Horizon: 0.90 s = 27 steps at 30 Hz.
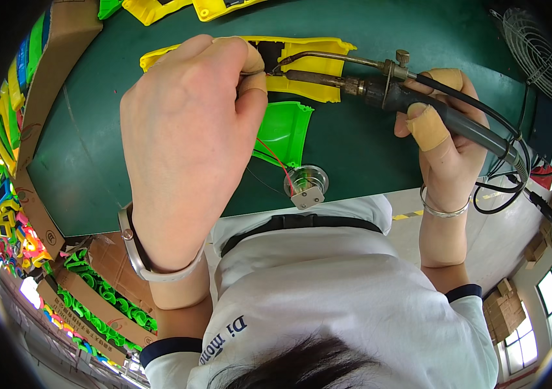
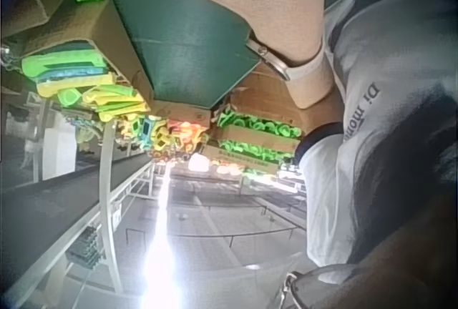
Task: The person solders wires to circuit boards and panels inside flashlight casings using a soldering iron, places completed flashlights onto a conveyor belt, and picks up new flashlight casing parts from a box.
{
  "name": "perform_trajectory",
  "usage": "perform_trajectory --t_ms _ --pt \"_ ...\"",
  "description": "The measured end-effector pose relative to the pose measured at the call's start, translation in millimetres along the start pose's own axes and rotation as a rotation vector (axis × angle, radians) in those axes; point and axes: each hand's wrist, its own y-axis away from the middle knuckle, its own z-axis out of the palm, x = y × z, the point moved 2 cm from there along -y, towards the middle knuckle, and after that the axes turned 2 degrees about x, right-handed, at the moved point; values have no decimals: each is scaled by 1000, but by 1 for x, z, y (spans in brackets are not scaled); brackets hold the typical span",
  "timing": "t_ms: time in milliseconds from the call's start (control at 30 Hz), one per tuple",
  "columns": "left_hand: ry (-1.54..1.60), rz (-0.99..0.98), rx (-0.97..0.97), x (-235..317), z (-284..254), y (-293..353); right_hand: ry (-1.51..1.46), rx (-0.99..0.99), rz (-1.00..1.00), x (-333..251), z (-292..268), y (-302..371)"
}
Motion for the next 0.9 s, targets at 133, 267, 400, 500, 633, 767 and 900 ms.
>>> perform_trajectory --t_ms 133,267,400,500,633,767,900 --pt "-11 8 4 0 1 -1 26 12 -16 0 0 0" --pt "-22 9 -7 0 0 -1 10 29 6 2 0 2" --pt "-29 12 -7 0 0 -1 -56 44 -60 3 -5 2" --pt "-29 13 -11 0 0 -2 -153 97 -148 5 -9 2" --pt "-39 18 -19 0 -2 -2 -281 167 -200 10 -14 4" --pt "-28 25 -9 2 -2 -2 -392 181 -224 17 -16 6" --pt "-41 35 -7 3 -3 -1 -423 170 -215 21 -18 8"
